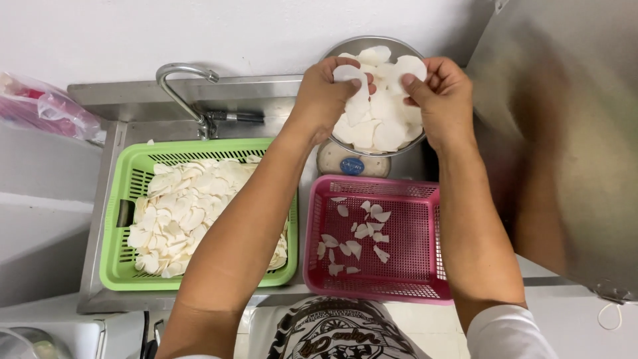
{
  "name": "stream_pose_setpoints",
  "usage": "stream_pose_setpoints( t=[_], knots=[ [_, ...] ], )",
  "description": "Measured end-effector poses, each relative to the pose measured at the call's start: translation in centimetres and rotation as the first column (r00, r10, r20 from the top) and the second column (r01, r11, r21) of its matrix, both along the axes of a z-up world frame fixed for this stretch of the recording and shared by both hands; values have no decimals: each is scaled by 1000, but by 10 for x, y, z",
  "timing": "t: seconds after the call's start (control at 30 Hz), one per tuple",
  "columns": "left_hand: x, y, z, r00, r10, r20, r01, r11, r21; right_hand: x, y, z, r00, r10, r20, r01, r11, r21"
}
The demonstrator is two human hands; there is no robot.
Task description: The person sorts white, flat, circular food items by hand, separating them into a green basket and a pink basket. The person picks up items from a metal bowl, tears or breaks them apart, and places them into the respective baskets.
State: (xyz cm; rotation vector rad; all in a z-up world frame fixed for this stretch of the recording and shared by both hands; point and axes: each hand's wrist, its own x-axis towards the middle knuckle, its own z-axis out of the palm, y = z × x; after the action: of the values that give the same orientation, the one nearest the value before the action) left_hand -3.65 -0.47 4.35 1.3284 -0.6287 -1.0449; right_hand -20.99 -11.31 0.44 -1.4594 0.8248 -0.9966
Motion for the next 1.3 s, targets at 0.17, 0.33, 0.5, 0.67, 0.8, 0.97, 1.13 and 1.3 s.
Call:
stream_pose_setpoints(
  t=[0.17,0.33,0.5,0.67,0.8,0.97,1.13,1.3],
  knots=[
    [1,-9,-13,994,29,103,-15,990,-142,-3,6,11,996,-66,-60,54,982,-182],
    [-4,-8,-7,968,0,251,35,990,-136,-1,21,24,997,52,-61,-61,985,-163],
    [-10,-4,1,916,-85,393,94,996,-5,10,25,17,975,221,40,-220,975,-14],
    [-4,-4,-9,934,-147,325,153,988,8,14,21,16,979,187,82,-189,981,28],
    [-6,3,7,865,-263,428,238,965,113,9,20,14,963,268,18,-266,962,-54],
    [5,11,11,828,-354,435,315,935,160,-29,48,31,968,149,-202,-182,971,-156],
    [7,7,-13,812,-293,505,284,954,98,-35,55,12,942,79,-327,-160,960,-228],
    [-14,8,-1,855,-275,439,266,960,83,-13,44,2,995,95,22,-92,992,-86]
  ],
)
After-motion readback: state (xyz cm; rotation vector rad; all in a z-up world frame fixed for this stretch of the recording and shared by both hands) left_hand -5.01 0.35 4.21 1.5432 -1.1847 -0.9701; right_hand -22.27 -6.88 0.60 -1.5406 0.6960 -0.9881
